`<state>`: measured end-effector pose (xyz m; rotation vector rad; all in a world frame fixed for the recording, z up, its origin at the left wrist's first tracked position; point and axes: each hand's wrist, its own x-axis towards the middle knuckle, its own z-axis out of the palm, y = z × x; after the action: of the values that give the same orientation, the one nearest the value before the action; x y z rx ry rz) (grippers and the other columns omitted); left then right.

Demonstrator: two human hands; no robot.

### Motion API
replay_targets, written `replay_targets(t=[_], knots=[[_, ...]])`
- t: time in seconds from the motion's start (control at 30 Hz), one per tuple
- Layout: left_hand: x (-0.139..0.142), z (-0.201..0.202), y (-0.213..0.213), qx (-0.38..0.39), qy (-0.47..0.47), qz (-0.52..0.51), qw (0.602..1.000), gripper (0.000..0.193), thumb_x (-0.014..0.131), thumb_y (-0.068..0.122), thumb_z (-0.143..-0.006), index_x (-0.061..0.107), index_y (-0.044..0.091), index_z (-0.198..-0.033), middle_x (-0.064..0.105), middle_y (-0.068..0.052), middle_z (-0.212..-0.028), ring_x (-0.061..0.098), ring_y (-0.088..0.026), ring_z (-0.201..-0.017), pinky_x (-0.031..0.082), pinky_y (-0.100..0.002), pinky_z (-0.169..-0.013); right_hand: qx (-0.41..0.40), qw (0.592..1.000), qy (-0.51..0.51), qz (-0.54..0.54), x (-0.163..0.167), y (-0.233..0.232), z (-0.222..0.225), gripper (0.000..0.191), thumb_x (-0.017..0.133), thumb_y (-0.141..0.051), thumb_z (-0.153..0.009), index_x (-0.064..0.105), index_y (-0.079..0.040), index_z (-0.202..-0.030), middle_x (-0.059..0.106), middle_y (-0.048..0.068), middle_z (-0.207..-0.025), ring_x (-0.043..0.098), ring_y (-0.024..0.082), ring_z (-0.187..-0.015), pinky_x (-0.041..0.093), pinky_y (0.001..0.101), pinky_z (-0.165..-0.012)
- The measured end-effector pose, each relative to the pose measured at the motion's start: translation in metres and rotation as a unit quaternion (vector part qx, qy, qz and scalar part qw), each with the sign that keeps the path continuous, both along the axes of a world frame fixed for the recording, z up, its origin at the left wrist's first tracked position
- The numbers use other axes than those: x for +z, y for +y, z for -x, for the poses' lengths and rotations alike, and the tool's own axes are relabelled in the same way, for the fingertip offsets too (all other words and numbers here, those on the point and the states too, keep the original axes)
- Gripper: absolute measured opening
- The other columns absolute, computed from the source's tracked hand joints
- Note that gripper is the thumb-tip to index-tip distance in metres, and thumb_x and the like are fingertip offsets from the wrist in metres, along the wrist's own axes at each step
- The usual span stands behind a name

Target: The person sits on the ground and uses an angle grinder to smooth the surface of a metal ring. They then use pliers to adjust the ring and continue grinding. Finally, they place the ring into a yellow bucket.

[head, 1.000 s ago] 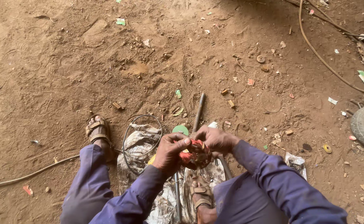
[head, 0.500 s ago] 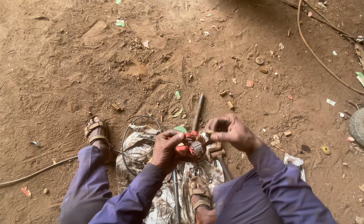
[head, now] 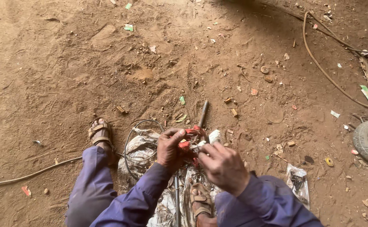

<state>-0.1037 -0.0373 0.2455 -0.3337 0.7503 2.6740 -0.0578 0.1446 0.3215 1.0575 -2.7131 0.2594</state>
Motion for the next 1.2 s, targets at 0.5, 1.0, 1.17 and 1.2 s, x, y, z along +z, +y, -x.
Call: replay_targets(t=[0.5,1.0,1.17,1.2], knots=[[0.003,-0.005,-0.003,0.014,0.062,0.043,0.997,0.020,0.078,0.015,-0.087,0.071,-0.003,-0.093,0.076,-0.022,-0.092,0.076,-0.029,-0.066,0.066,-0.045,-0.050,-0.091,0.995,-0.018,0.024,-0.020,-0.011,-0.008,0.014,0.064,-0.002,-0.095,0.072,0.008,-0.100,0.070,0.019,-0.092,0.068,0.024,-0.076,0.060,0.0277,-0.054],[0.000,-0.004,-0.007,-0.004,0.029,-0.028,0.999,0.018,0.079,0.018,-0.087,0.069,0.003,-0.092,0.075,-0.017,-0.097,0.076,-0.030,-0.086,0.067,-0.055,-0.070,-0.131,0.970,-0.133,0.156,-0.018,-0.009,-0.011,0.021,0.064,-0.019,-0.094,0.071,-0.008,-0.079,0.066,0.006,-0.065,0.054,0.014,-0.049,0.046,0.0303,-0.043],[0.000,-0.005,-0.007,-0.047,0.040,-0.066,0.996,0.018,0.080,0.018,-0.086,0.070,0.003,-0.089,0.075,-0.017,-0.096,0.076,-0.029,-0.092,0.067,-0.059,-0.072,-0.264,0.943,-0.142,0.143,-0.015,0.005,0.003,0.028,0.071,-0.026,-0.091,0.063,-0.008,-0.072,0.066,0.009,-0.063,0.056,0.017,-0.048,0.046,0.0329,-0.044],[0.001,-0.005,-0.007,-0.047,0.043,-0.057,0.996,0.018,0.080,0.018,-0.086,0.070,0.003,-0.088,0.075,-0.017,-0.095,0.076,-0.029,-0.092,0.066,-0.059,-0.071,-0.260,0.942,-0.137,0.162,-0.014,0.005,0.005,0.026,0.071,-0.025,-0.090,0.062,-0.007,-0.073,0.068,0.008,-0.065,0.059,0.016,-0.050,0.049,0.0315,-0.046]])
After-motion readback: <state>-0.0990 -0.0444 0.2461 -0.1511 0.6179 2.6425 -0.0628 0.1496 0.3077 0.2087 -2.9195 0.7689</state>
